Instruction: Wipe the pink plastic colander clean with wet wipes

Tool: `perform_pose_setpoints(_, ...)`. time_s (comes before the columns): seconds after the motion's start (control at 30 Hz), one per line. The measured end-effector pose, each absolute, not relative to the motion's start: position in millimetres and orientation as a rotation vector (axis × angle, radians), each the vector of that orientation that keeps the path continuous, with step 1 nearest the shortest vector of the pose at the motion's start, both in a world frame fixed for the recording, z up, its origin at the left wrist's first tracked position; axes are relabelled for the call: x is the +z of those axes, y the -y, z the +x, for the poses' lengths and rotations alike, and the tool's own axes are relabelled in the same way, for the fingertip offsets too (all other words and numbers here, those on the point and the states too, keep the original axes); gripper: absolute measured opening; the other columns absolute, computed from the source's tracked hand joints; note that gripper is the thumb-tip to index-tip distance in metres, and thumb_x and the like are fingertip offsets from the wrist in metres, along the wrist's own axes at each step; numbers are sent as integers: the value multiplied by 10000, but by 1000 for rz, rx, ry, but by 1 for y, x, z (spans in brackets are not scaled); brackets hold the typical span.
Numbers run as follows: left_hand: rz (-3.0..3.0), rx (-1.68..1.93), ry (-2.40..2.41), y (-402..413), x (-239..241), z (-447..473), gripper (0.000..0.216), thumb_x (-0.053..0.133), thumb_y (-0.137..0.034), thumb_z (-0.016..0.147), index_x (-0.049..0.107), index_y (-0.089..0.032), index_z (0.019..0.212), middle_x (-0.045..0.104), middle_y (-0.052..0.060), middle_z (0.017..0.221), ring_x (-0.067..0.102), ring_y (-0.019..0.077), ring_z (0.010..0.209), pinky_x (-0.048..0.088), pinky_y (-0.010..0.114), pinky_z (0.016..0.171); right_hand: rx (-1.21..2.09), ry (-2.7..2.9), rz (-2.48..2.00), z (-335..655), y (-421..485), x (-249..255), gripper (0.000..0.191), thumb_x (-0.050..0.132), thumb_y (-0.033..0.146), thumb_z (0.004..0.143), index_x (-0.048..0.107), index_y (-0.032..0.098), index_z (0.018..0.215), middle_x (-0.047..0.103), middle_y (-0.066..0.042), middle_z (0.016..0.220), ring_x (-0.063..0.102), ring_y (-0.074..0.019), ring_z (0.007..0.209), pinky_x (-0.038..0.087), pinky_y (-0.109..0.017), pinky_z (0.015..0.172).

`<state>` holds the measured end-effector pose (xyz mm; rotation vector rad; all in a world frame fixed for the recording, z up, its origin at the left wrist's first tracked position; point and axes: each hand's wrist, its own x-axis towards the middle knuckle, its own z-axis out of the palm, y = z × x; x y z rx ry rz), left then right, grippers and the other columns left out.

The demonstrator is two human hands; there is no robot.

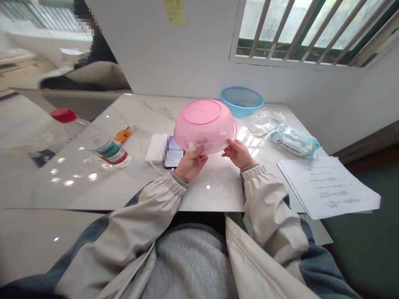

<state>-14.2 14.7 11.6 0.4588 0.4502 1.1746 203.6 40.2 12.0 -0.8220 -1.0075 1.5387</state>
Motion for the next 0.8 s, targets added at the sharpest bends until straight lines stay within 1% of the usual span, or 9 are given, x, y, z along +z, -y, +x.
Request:
perform_pose_setpoints(0.13,486,1157,-441,-11,13,-13,233,889,-146,800,775,-237,982,772,-6,1089,707,143,999,518,264,798,1657,1120,-751,202,-38,8,573,906,694,694,692,239,970,598,51,684,584,-112,625,673,-290,657)
perform_pose_setpoints(0.23,514,1137,-441,-8,17,-13,237,891,-138,789,781,-227,979,773,6,1092,714,159,994,517,285,802,1751,1243,-742,199,-37,3,636,932,691,656,706,204,997,633,25,721,634,-131,676,688,-331,685)
perform_pose_setpoints(0.37,624,1056,-449,-6,19,-12,277,912,-208,792,802,-202,1046,783,51,1107,727,199,1000,519,333,867,1689,1228,-793,196,-36,0,557,965,573,692,719,192,1015,697,-12,806,666,-149,702,689,-348,681)
perform_pose_setpoints(0.43,630,1052,-452,-7,18,-12,289,913,-222,796,809,-201,1064,784,60,1130,727,214,1049,515,346,913,1640,1183,-819,194,-35,2,529,955,510,735,724,215,1109,757,-50,969,727,-188,829,694,-363,736)
perform_pose_setpoints(0.5,613,1066,-463,-7,18,-11,294,914,-213,793,810,-210,1067,783,53,1151,717,215,1095,507,342,938,1634,1158,-808,193,-34,4,525,924,488,783,719,232,1192,774,-82,1150,754,-233,1014,692,-391,834)
perform_pose_setpoints(0.53,609,1072,-472,-7,18,-12,302,916,-205,788,808,-217,1069,782,45,1157,711,209,1104,504,332,933,1638,1148,-791,192,-33,6,516,906,489,804,718,234,1212,770,-89,1207,749,-246,1083,683,-406,885)
perform_pose_setpoints(0.63,616,1089,-485,-8,17,-12,319,920,-197,776,800,-238,1069,777,20,1153,693,175,1078,491,286,865,1611,1098,-744,193,-32,11,473,866,501,841,722,246,1213,769,-82,1255,723,-255,1187,652,-423,987)
perform_pose_setpoints(0.7,597,1101,-473,-8,17,-13,294,918,-228,784,793,-241,1050,774,11,1128,683,156,1038,481,266,820,1556,1043,-733,194,-33,15,447,841,493,861,713,273,1229,758,-66,1302,693,-252,1259,637,-412,1019)
perform_pose_setpoints(0.8,519,1115,-452,-12,16,-14,231,898,-325,822,776,-220,989,768,10,1014,677,143,950,475,267,783,1503,967,-741,200,-37,18,387,801,448,883,704,297,1226,756,-43,1318,667,-246,1314,636,-409,1021)
